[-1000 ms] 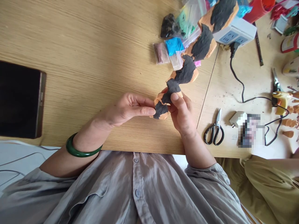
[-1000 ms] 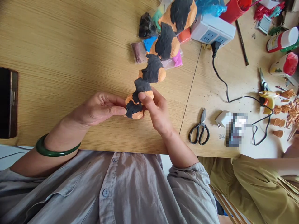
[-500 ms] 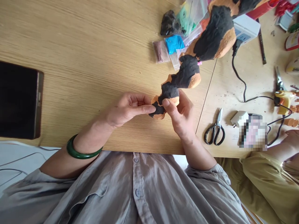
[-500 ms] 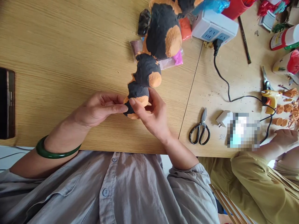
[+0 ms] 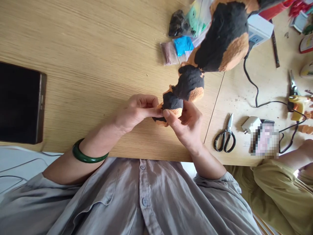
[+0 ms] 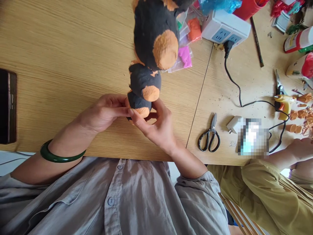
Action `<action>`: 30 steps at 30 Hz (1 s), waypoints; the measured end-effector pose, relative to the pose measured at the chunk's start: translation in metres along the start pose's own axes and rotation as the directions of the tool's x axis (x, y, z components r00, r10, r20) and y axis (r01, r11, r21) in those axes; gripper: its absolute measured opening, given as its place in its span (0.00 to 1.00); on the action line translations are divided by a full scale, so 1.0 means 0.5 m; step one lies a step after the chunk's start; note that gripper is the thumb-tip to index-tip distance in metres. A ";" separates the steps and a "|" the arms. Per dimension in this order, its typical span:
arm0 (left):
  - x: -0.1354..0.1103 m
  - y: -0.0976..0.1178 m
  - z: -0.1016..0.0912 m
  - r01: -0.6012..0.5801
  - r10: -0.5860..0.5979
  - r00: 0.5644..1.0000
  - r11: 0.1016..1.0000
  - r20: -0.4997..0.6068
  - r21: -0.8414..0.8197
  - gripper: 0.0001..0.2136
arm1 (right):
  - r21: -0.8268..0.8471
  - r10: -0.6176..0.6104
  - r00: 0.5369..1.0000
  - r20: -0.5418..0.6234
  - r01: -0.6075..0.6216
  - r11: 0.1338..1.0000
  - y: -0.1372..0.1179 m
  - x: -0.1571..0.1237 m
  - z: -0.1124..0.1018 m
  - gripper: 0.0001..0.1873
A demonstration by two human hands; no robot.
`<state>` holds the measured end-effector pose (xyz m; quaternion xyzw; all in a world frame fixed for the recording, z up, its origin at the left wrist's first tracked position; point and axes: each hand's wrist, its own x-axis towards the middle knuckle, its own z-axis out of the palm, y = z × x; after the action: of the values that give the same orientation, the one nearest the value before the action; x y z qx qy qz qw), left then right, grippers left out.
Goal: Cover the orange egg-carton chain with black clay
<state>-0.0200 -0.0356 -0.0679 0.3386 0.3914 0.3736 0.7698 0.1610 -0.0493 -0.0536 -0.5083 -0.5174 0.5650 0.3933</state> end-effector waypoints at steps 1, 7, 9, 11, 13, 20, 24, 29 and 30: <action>0.000 -0.001 0.001 -0.008 0.008 1.000 1.000 -0.001 -0.001 0.26 | 0.021 0.012 1.000 -0.007 -0.012 1.000 -0.001 0.002 0.000 0.27; -0.009 -0.005 -0.013 -0.048 0.051 0.994 0.998 0.096 -0.027 0.20 | 0.233 0.074 0.995 0.068 -0.088 0.968 0.002 0.030 -0.013 0.26; -0.011 -0.004 -0.021 -0.050 0.052 0.989 0.999 0.139 -0.021 0.21 | 0.249 0.088 0.992 0.088 -0.107 0.962 0.005 0.035 -0.015 0.28; -0.012 -0.004 -0.025 -0.059 0.059 0.986 0.998 0.159 0.000 0.19 | 0.235 0.090 0.994 0.069 -0.104 0.967 0.006 0.033 -0.013 0.30; -0.011 -0.005 -0.025 -0.060 0.056 0.985 0.998 0.162 0.020 0.14 | 0.191 0.070 0.997 0.033 -0.075 0.979 0.003 0.028 -0.010 0.30; -0.004 -0.015 -0.006 -0.073 0.072 0.996 0.997 0.058 0.020 0.14 | 0.001 -0.022 0.999 -0.043 0.022 1.000 -0.004 0.017 0.000 0.28; -0.006 -0.014 0.004 -0.079 0.079 0.997 0.994 0.002 0.078 0.19 | -0.032 -0.016 0.999 -0.040 0.015 0.999 0.001 0.014 -0.002 0.28; -0.007 -0.009 0.008 -0.097 0.102 0.994 0.988 -0.037 0.116 0.23 | -0.031 0.015 0.999 -0.042 -0.016 0.999 0.009 0.000 -0.001 0.28; -0.006 -0.008 0.008 -0.102 0.107 0.994 0.988 -0.039 0.120 0.24 | -0.030 0.014 0.999 -0.041 -0.015 0.999 0.008 -0.002 0.000 0.27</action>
<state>-0.0167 -0.0410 -0.0682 0.3949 0.4118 0.3971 0.7188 0.1613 -0.0508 -0.0577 -0.5295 -0.5140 0.5495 0.3918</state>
